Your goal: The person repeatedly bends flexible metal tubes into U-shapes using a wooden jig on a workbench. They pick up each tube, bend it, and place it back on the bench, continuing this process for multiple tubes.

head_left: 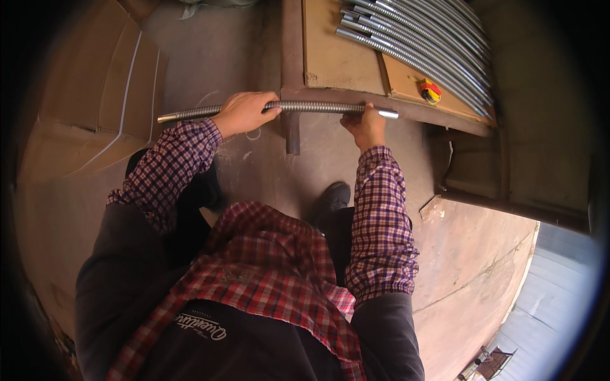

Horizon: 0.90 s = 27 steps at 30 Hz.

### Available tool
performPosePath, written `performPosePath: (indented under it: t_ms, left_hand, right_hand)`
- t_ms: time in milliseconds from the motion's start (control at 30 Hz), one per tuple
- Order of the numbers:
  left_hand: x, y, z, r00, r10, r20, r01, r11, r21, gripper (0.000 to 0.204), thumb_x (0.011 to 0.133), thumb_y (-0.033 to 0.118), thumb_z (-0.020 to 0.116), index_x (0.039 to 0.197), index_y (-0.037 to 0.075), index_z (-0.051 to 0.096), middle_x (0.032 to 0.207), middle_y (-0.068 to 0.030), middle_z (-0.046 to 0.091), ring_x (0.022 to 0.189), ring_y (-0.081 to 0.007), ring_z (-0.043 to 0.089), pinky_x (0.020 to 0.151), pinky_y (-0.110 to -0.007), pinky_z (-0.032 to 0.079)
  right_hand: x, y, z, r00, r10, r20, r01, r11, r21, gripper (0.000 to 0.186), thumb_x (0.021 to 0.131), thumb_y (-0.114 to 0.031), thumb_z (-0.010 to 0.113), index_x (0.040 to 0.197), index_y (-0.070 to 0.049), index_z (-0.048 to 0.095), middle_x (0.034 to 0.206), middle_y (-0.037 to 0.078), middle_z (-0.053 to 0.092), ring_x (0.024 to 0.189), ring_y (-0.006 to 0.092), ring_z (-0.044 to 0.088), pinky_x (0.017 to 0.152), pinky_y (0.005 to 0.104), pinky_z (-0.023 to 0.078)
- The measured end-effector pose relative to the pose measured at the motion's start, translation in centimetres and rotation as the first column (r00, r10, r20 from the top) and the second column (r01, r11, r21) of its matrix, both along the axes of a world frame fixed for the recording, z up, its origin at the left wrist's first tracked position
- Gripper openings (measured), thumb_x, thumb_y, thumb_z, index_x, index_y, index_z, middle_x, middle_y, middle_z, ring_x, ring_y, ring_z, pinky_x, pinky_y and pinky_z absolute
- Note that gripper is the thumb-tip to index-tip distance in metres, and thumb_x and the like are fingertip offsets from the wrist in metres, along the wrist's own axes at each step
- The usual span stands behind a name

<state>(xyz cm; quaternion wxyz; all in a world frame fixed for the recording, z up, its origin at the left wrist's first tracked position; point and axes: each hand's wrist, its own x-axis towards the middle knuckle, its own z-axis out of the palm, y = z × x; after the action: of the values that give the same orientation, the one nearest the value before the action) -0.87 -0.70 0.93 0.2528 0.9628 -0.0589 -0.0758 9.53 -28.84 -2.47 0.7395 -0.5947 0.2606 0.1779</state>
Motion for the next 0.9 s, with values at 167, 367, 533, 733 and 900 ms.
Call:
performPosePath:
  t_ms: [167,367,533,733,900]
  left_hand:
    - [-0.1,0.4,0.5,0.998,0.057,0.037,-0.058,0.998,0.026,0.030,0.094,0.037,0.063,0.107,0.011,0.066,0.088,-0.0114,0.070,0.085,-0.0328,0.068,0.075,-0.047,0.050]
    - [-0.6,3.2,3.7,0.982,0.187,-0.009,-0.186,0.981,0.047,0.031,0.090,0.038,0.062,0.104,0.011,0.068,0.083,-0.0092,0.070,0.081,-0.0303,0.068,0.074,-0.044,0.050]
    - [-3.4,12.4,4.5,0.977,0.210,0.043,-0.211,0.977,0.014,0.029,0.089,0.034,0.063,0.100,0.008,0.069,0.077,-0.0106,0.064,0.072,-0.0269,0.062,0.069,-0.040,0.047]
    - [-10.4,22.9,5.4,0.894,0.344,-0.287,-0.356,0.934,0.011,0.033,0.088,0.032,0.065,0.099,0.002,0.072,0.083,-0.0122,0.068,0.078,-0.0213,0.063,0.071,-0.035,0.048]
    - [-10.7,22.5,3.9,0.905,0.350,-0.242,-0.319,0.934,0.159,0.037,0.086,0.036,0.066,0.103,0.004,0.074,0.088,-0.0144,0.072,0.082,-0.0273,0.068,0.074,-0.038,0.050]
  right_hand:
    - [-0.4,1.1,1.4,0.997,-0.034,0.075,0.039,0.997,-0.060,0.034,0.108,-0.029,0.044,0.122,0.001,0.050,0.096,0.018,0.064,0.076,0.0322,0.066,0.074,0.0510,0.061]
    - [-1.2,4.3,4.5,0.954,0.036,0.297,-0.032,0.999,-0.019,0.034,0.108,-0.031,0.048,0.114,0.002,0.044,0.090,0.017,0.065,0.067,0.0255,0.068,0.057,0.0379,0.060]
    - [-1.6,5.6,5.7,0.929,0.117,0.351,-0.124,0.992,-0.002,0.039,0.109,-0.041,0.040,0.116,-0.002,0.042,0.086,0.017,0.068,0.065,0.0244,0.068,0.058,0.0372,0.059]
    - [-0.4,4.3,6.4,0.916,-0.011,0.400,0.025,0.999,-0.029,0.038,0.109,-0.040,0.039,0.119,-0.003,0.039,0.090,0.018,0.069,0.066,0.0252,0.068,0.058,0.0375,0.058]
    - [-0.1,4.5,6.3,0.913,-0.023,0.407,0.033,0.999,-0.019,0.038,0.109,-0.038,0.040,0.120,-0.002,0.038,0.091,0.018,0.068,0.066,0.0248,0.067,0.059,0.0368,0.057]
